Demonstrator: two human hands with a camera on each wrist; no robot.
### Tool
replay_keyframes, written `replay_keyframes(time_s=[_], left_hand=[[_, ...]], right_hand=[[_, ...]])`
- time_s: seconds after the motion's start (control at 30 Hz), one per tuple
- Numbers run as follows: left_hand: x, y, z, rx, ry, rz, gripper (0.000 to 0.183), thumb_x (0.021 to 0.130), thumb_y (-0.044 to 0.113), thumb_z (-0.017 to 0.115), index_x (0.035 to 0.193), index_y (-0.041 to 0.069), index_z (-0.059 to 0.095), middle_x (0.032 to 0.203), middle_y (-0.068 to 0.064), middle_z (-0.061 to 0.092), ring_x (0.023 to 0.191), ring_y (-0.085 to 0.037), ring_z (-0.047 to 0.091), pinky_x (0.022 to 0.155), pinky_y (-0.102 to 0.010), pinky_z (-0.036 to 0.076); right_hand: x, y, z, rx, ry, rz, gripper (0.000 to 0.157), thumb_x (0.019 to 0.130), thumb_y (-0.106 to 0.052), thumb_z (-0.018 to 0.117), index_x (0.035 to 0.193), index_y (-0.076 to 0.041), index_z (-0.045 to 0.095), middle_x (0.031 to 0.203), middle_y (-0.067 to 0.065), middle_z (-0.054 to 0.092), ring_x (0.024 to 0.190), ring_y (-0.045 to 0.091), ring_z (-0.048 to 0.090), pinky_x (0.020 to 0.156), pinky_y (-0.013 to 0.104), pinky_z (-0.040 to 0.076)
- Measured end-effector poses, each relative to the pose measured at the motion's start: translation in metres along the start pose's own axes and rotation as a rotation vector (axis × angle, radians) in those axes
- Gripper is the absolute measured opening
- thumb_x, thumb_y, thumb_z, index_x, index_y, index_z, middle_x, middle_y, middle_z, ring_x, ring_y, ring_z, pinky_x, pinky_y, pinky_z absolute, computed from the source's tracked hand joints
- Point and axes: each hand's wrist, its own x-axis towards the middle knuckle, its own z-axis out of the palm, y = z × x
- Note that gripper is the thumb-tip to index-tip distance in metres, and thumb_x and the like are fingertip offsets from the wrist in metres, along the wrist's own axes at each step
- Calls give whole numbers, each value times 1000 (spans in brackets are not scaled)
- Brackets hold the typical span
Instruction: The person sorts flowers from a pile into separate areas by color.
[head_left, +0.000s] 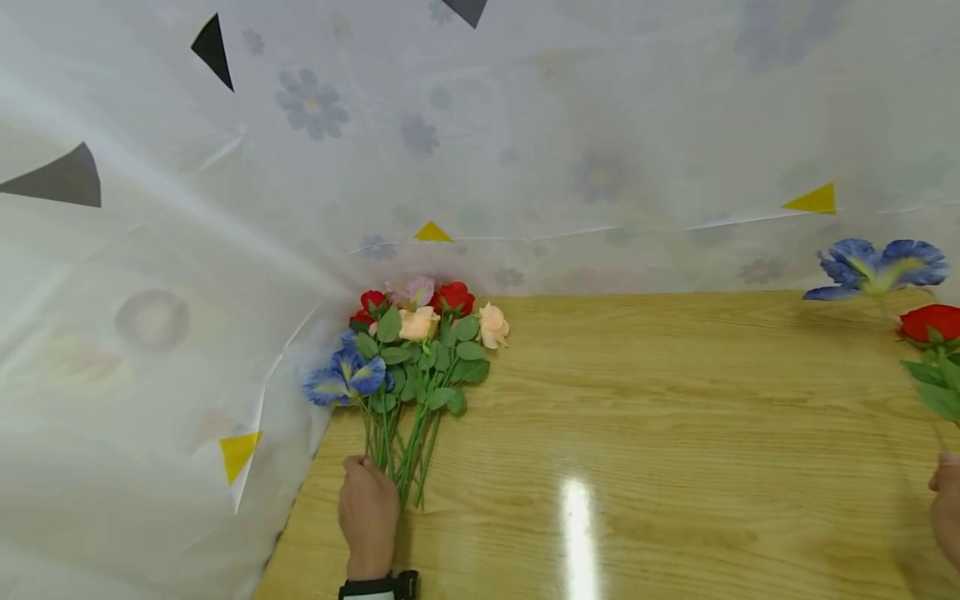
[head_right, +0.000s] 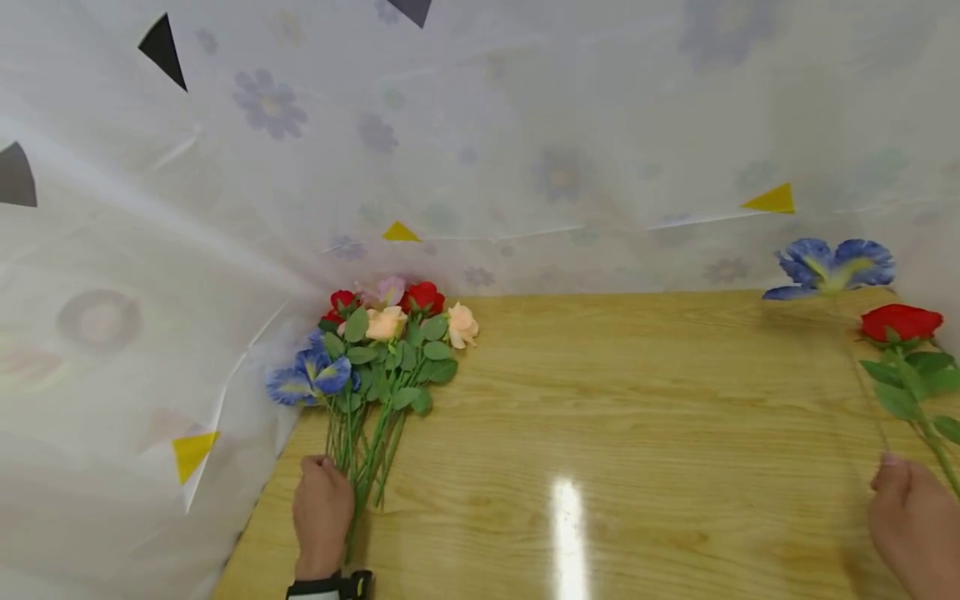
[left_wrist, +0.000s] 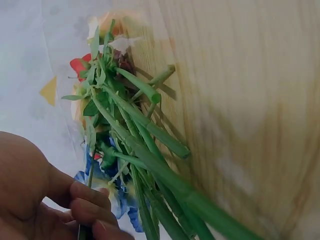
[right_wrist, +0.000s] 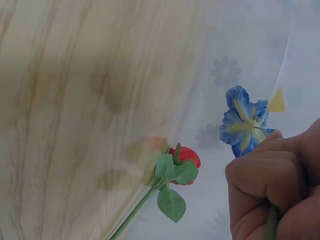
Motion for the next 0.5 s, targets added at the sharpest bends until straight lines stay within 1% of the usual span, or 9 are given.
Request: replay_keyframes(time_s=[0.03, 0.1, 0.17, 0.23, 0.3, 0.33, 0.37, 0.43, 0.5], left_hand=[[1, 0, 1, -21, -18, -7, 29, 105, 10, 31, 113, -10, 50, 73, -20, 57, 54, -27, 54, 44, -39, 40], [2, 1, 2, -60, -51, -16, 33, 106, 12, 29, 117, -12, 49, 76, -21, 57, 54, -26, 53, 45, -37, 39], [3, 0, 3, -95, -74, -31, 36, 107, 13, 29, 120, -14, 49, 79, -22, 57, 56, -25, 54, 46, -36, 39], [3, 0, 4, -112, -75, -48, 39, 108, 16, 28, 121, -13, 49, 80, -22, 58, 56, -25, 54, 47, -37, 40], [3, -1, 5, -131, -48, -61, 39, 108, 18, 27, 119, -10, 51, 82, -23, 60, 57, -26, 54, 49, -38, 41], [2, -1, 6, -143, -25, -65, 39, 108, 20, 27, 118, -8, 52, 83, -22, 60, 58, -26, 55, 50, -40, 41], [2, -1, 6, -155, 3, -66, 39, 108, 21, 26, 115, -7, 53, 84, -22, 61, 58, -27, 55, 52, -41, 42], [1, -1, 8, -180, 66, -60, 40, 109, 25, 26, 111, -4, 54, 84, -22, 61, 60, -29, 56, 54, -43, 43], [0, 0, 9, -202, 125, -43, 40, 109, 26, 27, 109, -3, 55, 84, -21, 61, 61, -29, 56, 55, -44, 43]], right_hand=[[0, 1, 0, 20, 9, 2, 43, 108, -20, 25, 71, -3, 39, 58, -18, 28, 50, -1, 26, 50, 19, 23], [-1, -2, -2, 83, 10, -2, 40, 107, -13, 27, 73, 2, 41, 61, -23, 28, 53, -4, 25, 53, 17, 22], [0, 3, 2, 121, 65, -80, 37, 106, -8, 30, 72, 1, 40, 66, -31, 26, 56, -8, 22, 56, 15, 19], [3, 15, 6, 110, 88, -131, 36, 107, -9, 30, 75, 2, 41, 68, -35, 24, 57, -10, 20, 57, 14, 18], [6, 22, 9, 78, 101, -138, 38, 108, -13, 28, 74, 0, 41, 69, -35, 22, 56, -9, 20, 57, 14, 18], [6, 23, 10, 49, 104, -136, 39, 108, -15, 28, 73, -2, 39, 67, -32, 23, 55, -8, 20, 56, 15, 18], [6, 20, 7, 40, 72, -108, 41, 108, -15, 26, 74, 2, 40, 65, -27, 28, 55, -6, 21, 55, 16, 19], [3, 6, 1, 9, -8, -39, 42, 108, -14, 23, 75, 5, 40, 63, -14, 35, 53, -2, 24, 53, 19, 22], [-2, -11, -8, -42, -71, -7, 45, 108, -13, 21, 71, 7, 39, 59, 0, 36, 50, 2, 26, 50, 22, 25]])
